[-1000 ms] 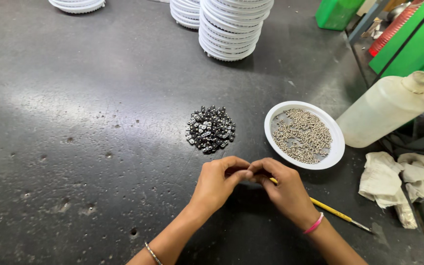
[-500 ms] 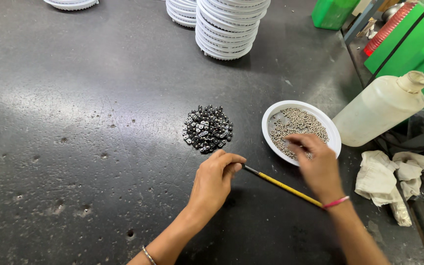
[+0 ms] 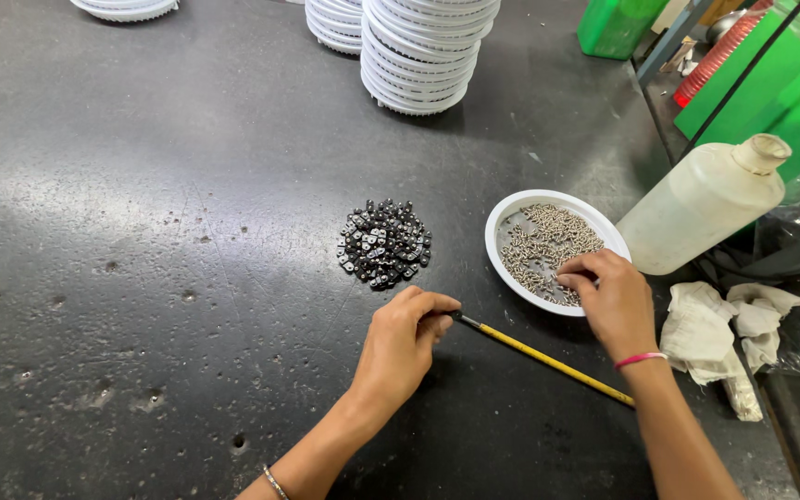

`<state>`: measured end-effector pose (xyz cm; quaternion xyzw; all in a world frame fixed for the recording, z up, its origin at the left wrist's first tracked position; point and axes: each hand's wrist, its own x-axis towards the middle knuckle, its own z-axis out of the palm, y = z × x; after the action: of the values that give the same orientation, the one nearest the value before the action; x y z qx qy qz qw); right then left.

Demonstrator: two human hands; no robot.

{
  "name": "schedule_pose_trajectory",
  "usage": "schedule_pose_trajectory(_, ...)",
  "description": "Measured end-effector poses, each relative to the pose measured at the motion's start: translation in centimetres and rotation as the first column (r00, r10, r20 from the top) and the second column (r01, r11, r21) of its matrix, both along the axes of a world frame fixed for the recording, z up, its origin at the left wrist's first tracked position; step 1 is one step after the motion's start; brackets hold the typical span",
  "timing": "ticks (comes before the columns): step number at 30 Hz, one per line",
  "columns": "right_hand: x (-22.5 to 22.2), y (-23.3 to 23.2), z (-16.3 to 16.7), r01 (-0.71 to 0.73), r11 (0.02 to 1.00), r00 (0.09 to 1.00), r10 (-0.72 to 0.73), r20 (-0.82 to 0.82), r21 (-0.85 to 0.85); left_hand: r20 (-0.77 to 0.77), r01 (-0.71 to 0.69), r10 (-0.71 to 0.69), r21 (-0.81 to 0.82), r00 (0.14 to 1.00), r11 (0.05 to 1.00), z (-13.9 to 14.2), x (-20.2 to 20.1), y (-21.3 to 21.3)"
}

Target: The person sits at a workbench picking small black plastic components and metal screws from piles and a white dish. They hold each component and use a small yellow-handled hand tool to attach a screw to it, then place the finished part into a growing pile on the bench.

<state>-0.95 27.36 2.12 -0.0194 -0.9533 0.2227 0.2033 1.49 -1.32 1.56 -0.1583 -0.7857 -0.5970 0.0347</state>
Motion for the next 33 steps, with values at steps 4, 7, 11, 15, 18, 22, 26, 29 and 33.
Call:
schedule_pose_trajectory(4,0.0,0.4,-0.6,0.049,0.997,0.999,-0.05,-0.011,-0.06,0.029,-0.013,0.013,0.015,0.999,1.0,-0.1,-0.1,0.1)
schedule_pose_trajectory(7,-0.1,0.4,-0.9,0.036,0.959,0.999,-0.038,0.001,-0.283,0.066,-0.029,0.027,0.034,0.997,0.999,-0.2,-0.3,0.1)
schedule_pose_trajectory(11,-0.3,-0.7,-1.0,-0.112,0.636,0.992,0.122,-0.044,-0.763,0.229,-0.021,-0.007,0.119,0.973,0.993,-0.2,-0.5,0.1)
schedule_pose_trajectory(15,0.4,-3.4,-1.3,-0.182,0.524,0.968,0.245,-0.058,-0.832,0.359,-0.01,-0.078,0.239,0.93,0.971,-0.2,-0.5,0.4)
schedule_pose_trajectory(18,1.2,-5.5,-1.5,-0.216,0.507,0.944,0.325,-0.047,-0.835,0.368,-0.006,-0.096,0.265,0.925,0.964,-0.5,-0.5,0.3)
schedule_pose_trajectory(22,2.3,-7.0,-1.1,-0.212,0.523,0.924,0.382,0.005,-0.826,0.402,-0.01,-0.134,0.336,0.906,0.942,-1.2,-0.6,0.4)
schedule_pose_trajectory(26,2.9,-8.0,-0.6,-0.18,0.572,0.921,0.383,0.067,-0.8,0.421,0.002,-0.284,0.556,0.862,0.831,-2.0,-0.7,0.7)
schedule_pose_trajectory(29,3.2,-8.7,-0.1,-0.334,0.542,0.892,0.447,-0.072,-0.771,0.433,0.003,-0.328,0.6,0.839,0.8,-2.3,-0.8,0.7)
schedule_pose_trajectory(33,3.7,-9.5,0.6,-0.325,0.72,0.922,0.386,-0.036,-0.613,0.472,-0.03,-0.319,0.595,0.822,0.803,-2.4,-0.8,0.8)
